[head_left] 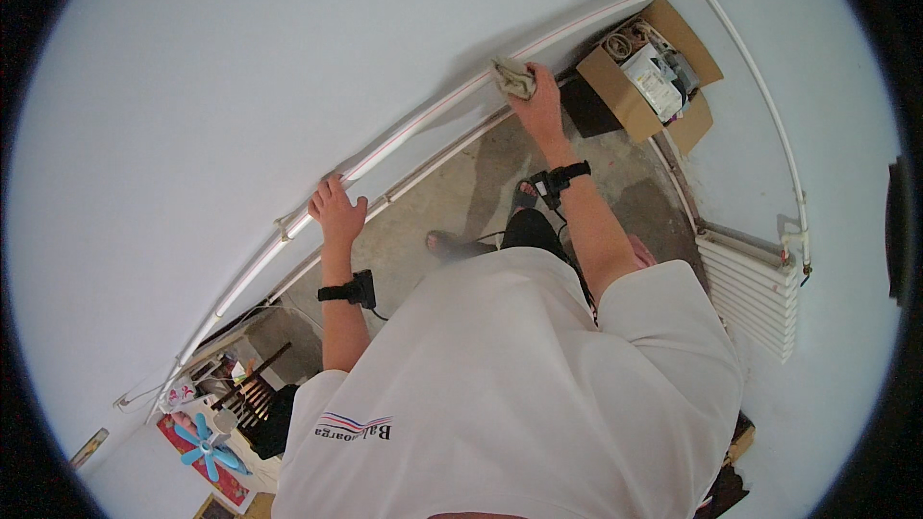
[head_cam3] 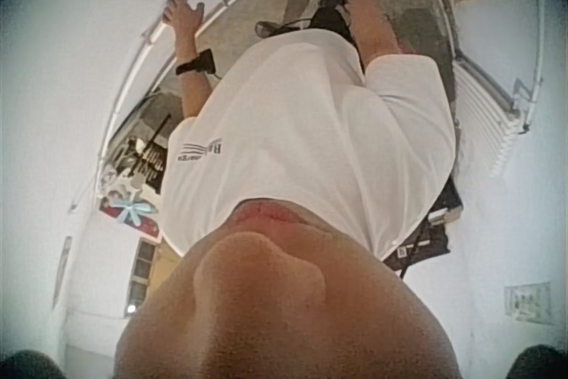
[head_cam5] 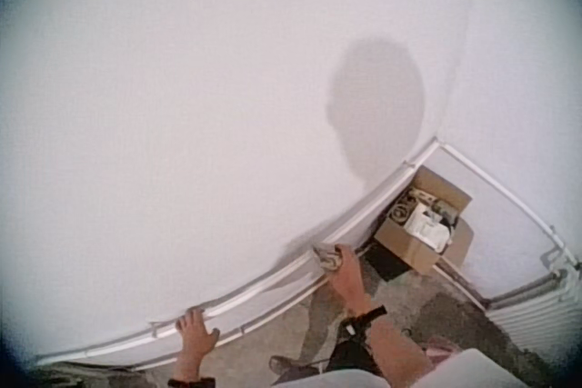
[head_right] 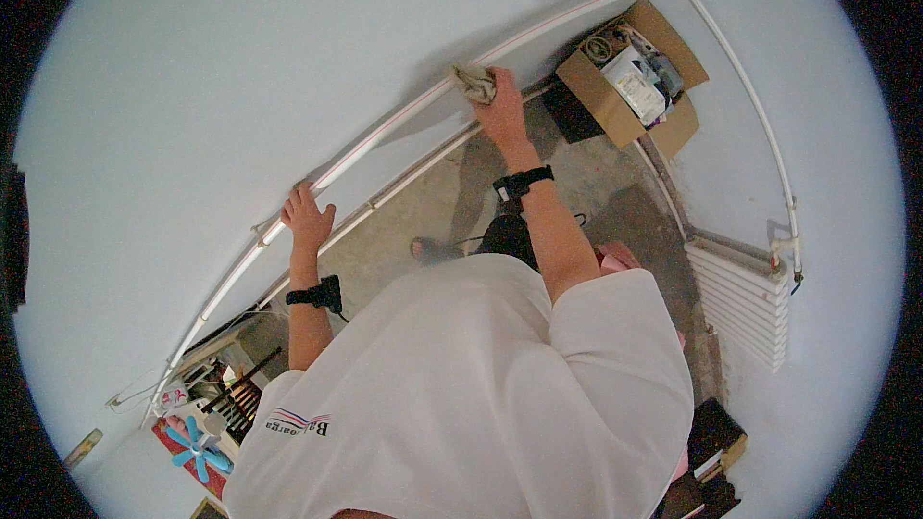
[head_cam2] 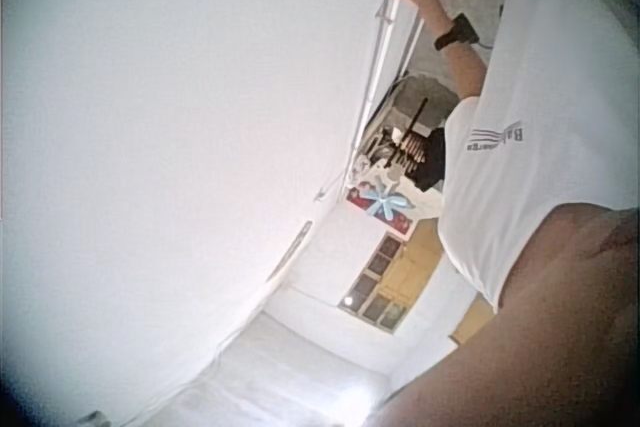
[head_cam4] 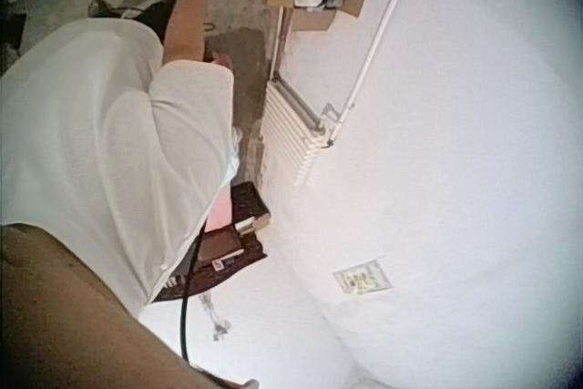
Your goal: The person wipes white horizontal pipes mounted along a wall using a cloth, moving the cloth along different sections of the pipes by hand.
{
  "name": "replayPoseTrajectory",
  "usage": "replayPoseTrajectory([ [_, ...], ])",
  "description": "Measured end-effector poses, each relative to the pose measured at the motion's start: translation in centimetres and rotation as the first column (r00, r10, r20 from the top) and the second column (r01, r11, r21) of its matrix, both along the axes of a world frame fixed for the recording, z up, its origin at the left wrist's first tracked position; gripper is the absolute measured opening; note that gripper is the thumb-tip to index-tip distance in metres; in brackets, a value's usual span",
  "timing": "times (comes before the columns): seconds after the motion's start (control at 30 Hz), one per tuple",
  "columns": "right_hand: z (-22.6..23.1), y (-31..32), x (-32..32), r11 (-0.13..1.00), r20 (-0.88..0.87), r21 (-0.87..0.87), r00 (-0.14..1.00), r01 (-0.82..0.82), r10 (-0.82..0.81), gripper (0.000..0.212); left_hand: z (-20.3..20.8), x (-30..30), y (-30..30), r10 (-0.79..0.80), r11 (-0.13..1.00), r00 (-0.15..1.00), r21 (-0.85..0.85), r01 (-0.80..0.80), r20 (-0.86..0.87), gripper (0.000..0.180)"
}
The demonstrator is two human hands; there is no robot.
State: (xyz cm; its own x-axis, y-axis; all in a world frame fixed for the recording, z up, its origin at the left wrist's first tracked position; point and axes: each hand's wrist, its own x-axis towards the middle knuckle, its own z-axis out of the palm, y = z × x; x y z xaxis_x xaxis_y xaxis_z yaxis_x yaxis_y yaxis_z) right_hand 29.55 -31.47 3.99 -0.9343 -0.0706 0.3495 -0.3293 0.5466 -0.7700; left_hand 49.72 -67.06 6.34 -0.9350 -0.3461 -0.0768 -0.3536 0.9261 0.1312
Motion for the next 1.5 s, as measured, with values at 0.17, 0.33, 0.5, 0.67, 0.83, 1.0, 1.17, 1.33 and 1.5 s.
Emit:
replayPoseTrajectory([
  [0.17,-0.7,2.7,-1.7,0.994,0.117,-0.074,0.99,0.083,-0.074,0.054,-0.2,0.2,0.1,0.023,0.999,1.0,-0.032,-0.024,-0.018,0.065],
  [0.33,-4.3,3.7,-2.6,0.963,-0.002,0.184,0.98,0.197,-0.2,0.059,0.3,0.0,0.3,0.024,1.0,1.0,-0.001,-0.024,-0.009,0.064],
  [0.5,-4.1,2.9,-1.8,0.993,0.183,0.043,0.976,0.108,-0.115,0.055,0.1,0.2,0.1,0.018,1.0,0.999,-0.009,-0.018,-0.027,0.065],
  [0.67,-3.9,-0.5,0.1,0.964,0.29,-0.22,0.954,0.148,-0.08,0.053,0.4,0.1,0.4,0.032,0.999,0.999,0.017,-0.032,-0.006,0.065],
  [0.83,-3.6,-4.1,3.4,0.956,0.288,-0.272,0.957,0.113,-0.031,0.055,0.0,0.1,0.3,0.02,1.0,0.999,0.01,-0.019,-0.029,0.064],
  [1.0,-2.3,-8.3,6.6,0.938,0.456,-0.336,0.886,0.084,0.084,0.052,-0.1,0.6,0.3,0.007,1.0,0.997,0.0,-0.007,-0.073,0.063],
  [1.17,-4.0,-11.2,8.5,0.939,0.475,-0.343,0.862,-0.004,0.177,0.052,0.1,0.2,0.4,-0.013,1.0,0.998,-0.015,0.012,-0.064,0.063],
  [1.33,-1.9,-13.6,10.6,0.908,0.442,-0.412,0.856,-0.073,0.269,0.051,-0.2,0.4,0.3,-0.026,0.999,0.994,-0.028,0.023,-0.109,0.063],
  [1.5,-1.1,-15.8,12.3,0.866,0.416,-0.479,0.832,-0.143,0.368,0.049,-0.1,0.2,0.3,-0.046,0.998,0.993,-0.039,0.042,-0.108,0.063],
])
